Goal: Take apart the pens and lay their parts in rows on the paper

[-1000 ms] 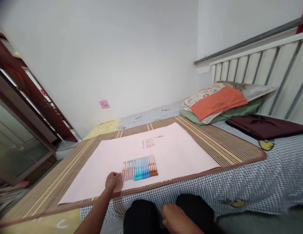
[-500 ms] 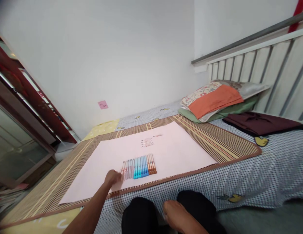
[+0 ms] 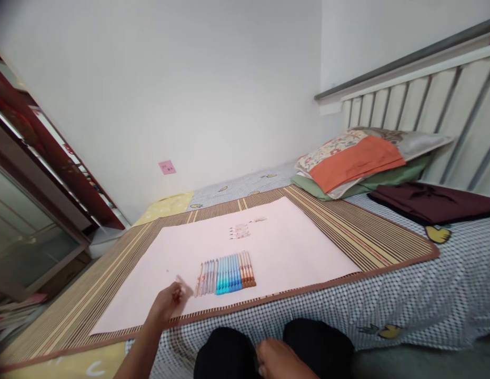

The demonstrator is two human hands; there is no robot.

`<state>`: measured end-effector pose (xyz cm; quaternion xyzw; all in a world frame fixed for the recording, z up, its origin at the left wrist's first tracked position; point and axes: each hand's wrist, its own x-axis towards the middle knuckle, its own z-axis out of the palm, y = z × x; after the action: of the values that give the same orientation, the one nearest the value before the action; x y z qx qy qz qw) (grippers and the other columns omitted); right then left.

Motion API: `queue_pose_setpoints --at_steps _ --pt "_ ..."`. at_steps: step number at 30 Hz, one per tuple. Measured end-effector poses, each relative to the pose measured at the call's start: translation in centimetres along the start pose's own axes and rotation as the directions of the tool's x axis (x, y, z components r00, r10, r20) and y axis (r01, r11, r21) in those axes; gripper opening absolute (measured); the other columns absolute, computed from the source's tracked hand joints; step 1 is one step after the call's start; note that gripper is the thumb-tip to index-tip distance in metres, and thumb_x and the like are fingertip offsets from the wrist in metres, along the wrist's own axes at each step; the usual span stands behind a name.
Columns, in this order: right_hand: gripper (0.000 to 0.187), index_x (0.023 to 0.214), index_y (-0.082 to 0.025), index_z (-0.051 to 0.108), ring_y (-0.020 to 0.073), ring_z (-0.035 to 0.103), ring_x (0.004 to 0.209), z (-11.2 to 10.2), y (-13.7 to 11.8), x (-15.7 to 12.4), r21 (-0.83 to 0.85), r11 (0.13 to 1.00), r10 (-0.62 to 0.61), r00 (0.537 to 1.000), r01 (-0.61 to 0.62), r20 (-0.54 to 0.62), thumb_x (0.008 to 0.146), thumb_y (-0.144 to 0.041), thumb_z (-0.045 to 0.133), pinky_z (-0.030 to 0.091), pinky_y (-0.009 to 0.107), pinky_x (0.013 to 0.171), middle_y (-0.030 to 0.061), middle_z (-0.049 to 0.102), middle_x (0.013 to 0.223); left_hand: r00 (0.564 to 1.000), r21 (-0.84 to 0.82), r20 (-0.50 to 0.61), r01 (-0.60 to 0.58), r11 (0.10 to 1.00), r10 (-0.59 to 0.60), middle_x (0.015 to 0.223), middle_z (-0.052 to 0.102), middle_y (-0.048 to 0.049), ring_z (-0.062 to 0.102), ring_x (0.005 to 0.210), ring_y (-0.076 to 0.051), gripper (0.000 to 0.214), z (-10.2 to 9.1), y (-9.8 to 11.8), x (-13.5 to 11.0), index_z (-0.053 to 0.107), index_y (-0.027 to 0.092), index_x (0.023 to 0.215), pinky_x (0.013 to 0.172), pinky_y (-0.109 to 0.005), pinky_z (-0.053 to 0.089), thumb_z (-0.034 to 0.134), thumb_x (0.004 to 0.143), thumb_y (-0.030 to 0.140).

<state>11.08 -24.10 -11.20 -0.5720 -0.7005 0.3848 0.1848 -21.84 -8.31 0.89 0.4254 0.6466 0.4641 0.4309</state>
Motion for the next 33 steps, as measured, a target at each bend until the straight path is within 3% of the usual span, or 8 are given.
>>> queue_pose_setpoints --at_steps 5,7,9,12,16,18,22,33 --pt "0.007 0.078 -0.023 0.068 0.0186 0.065 0.075 -0.4 -2.6 1.6 0.253 0.956 -0.151 0.989 0.146 0.002 0.079 -0.025 0.061 0.044 0.028 0.068 0.0009 0.069 0.074 0.999 -0.380 0.028 -0.003 0.925 0.015 0.077 0.066 -0.0045 0.063 0.066 -0.011 0.008 3.9 1.5 -2.5 0.066 0.014 0.079 0.066 -0.020 0.055 0.069 0.081 0.007" --pt "0.015 0.080 -0.021 0.066 0.0162 0.063 0.067 -1.9 -4.1 3.1 0.447 0.873 -0.174 0.981 0.192 -0.081 0.087 -0.033 0.058 0.044 0.027 0.064 -0.0005 0.065 0.069 0.993 -0.627 0.117 0.048 0.778 0.033 0.080 0.068 -0.0052 0.064 0.069 -0.011 0.011 6.9 2.7 -3.6 0.072 0.012 0.085 0.067 -0.019 0.055 0.078 0.076 0.007" --pt "0.028 0.087 -0.021 0.066 0.0151 0.060 0.063 -4.4 -5.8 5.1 0.595 0.765 -0.138 0.965 0.248 -0.225 0.093 -0.046 0.057 0.044 0.027 0.062 -0.0005 0.064 0.070 0.969 -0.682 0.221 0.070 0.728 0.113 0.079 0.068 -0.0057 0.063 0.068 -0.011 0.019 10.2 4.1 -4.5 0.075 0.010 0.085 0.064 -0.020 0.054 0.087 0.071 0.014" --pt "0.045 0.095 -0.020 0.066 0.0144 0.056 0.058 -9.0 -8.8 8.6 0.761 0.583 -0.029 0.943 0.286 -0.331 0.088 -0.064 0.062 0.043 0.027 0.056 0.0012 0.065 0.073 0.939 -0.701 0.264 0.028 0.712 0.222 0.077 0.068 -0.0047 0.062 0.069 -0.012 0.030 14.6 6.1 -5.3 0.077 0.011 0.084 0.064 -0.021 0.052 0.094 0.063 0.025" --pt "0.042 0.080 -0.020 0.065 0.0119 0.052 0.059 -14.0 -11.6 12.8 0.799 0.432 -0.025 0.891 0.418 -0.453 0.080 -0.060 0.075 0.043 0.027 0.058 0.0000 0.063 0.072 0.899 -0.676 0.306 -0.027 0.736 0.313 0.063 0.060 0.0007 0.048 0.057 -0.008 0.031 18.3 7.8 -4.5 0.077 0.012 0.084 0.058 -0.021 0.042 0.093 0.065 0.031" --pt "0.041 0.075 -0.020 0.064 0.0107 0.048 0.055 -15.4 -11.8 14.2 0.770 0.443 -0.007 0.860 0.460 -0.510 0.077 -0.058 0.079 0.040 0.026 0.056 -0.0012 0.062 0.067 0.896 -0.678 0.304 -0.036 0.734 0.324 0.060 0.056 0.0023 0.044 0.056 -0.007 0.032 19.2 8.2 -3.4 0.077 0.012 0.085 0.056 -0.021 0.039 0.092 0.066 0.032" --pt "0.041 0.071 -0.020 0.063 0.0098 0.044 0.051 -16.5 -10.3 16.1 0.762 0.457 0.104 0.824 0.458 -0.557 0.074 -0.057 0.082 0.035 0.026 0.052 -0.0046 0.054 0.056 0.943 -0.736 0.208 -0.024 0.677 0.260 0.064 0.059 0.0018 0.050 0.058 -0.008 0.037 19.6 8.0 -0.8 0.076 0.014 0.087 0.055 -0.020 0.038 0.095 0.061 0.032" --pt "0.041 0.074 -0.019 0.067 0.0104 0.047 0.058 -14.7 -9.4 18.4 0.890 0.196 0.150 0.884 0.412 -0.442 0.063 -0.049 0.092 0.042 0.028 0.059 -0.0048 0.053 0.060 0.933 -0.680 0.276 0.020 0.733 0.231 0.075 0.075 -0.0059 0.066 0.070 -0.014 0.036 20.3 5.8 0.6 0.078 0.014 0.088 0.075 -0.025 0.053 0.095 0.059 0.028"
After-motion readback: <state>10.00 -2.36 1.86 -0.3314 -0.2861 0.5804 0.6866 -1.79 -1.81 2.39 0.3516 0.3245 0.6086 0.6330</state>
